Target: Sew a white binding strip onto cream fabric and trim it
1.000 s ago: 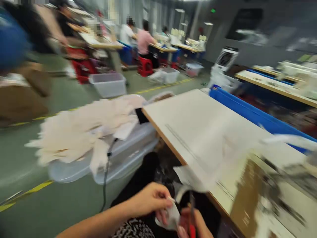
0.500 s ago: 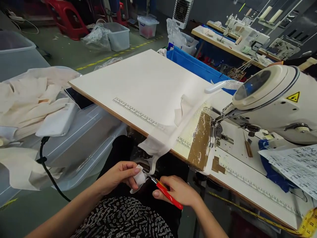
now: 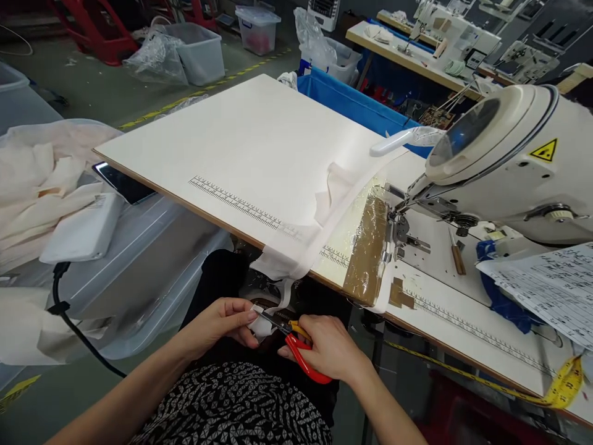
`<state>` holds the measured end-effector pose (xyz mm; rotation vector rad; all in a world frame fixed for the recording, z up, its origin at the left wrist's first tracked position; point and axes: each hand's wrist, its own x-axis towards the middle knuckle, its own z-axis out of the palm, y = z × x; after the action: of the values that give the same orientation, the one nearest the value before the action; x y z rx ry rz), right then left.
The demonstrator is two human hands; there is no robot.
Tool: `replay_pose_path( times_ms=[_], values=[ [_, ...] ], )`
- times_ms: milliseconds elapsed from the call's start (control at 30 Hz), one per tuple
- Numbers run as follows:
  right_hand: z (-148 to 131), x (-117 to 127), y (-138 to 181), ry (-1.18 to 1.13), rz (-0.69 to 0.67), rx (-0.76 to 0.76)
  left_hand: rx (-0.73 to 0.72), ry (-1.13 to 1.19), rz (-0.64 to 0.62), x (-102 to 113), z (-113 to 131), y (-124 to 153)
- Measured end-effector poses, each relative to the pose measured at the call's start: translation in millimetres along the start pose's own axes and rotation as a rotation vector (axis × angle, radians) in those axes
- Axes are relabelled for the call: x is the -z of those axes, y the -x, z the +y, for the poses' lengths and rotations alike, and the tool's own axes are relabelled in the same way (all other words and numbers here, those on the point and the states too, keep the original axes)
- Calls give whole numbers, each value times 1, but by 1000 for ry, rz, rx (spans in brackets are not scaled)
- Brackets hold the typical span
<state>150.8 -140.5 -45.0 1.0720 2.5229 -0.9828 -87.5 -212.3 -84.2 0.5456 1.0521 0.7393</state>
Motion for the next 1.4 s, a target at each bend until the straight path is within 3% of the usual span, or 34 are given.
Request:
replay_pose_path(
  times_ms=[200,367,533,667,900,1133,1400],
  values=[
    [4,0,1,-1,26,-27,24,22,-27,-1,9,-3],
    [7,15,4,8,55,-52,66,0,-42,-5,23,-16],
    [4,22,9,-29,119,-58,91,-70,-134,-15,37,-21],
    [3,10,17,-149,173,-101,84,-145,-176,-19,39,-17],
    [-8,-23,29,-440,321,-109,72,-170,-188,-19,21,-6],
    [-39,-55,11,-788,464,-40,-98,-92,-262,-33,8,7],
    [-39,-56,15,-1022,550,-56,-129,-247,-202,-42,11,8]
  ],
)
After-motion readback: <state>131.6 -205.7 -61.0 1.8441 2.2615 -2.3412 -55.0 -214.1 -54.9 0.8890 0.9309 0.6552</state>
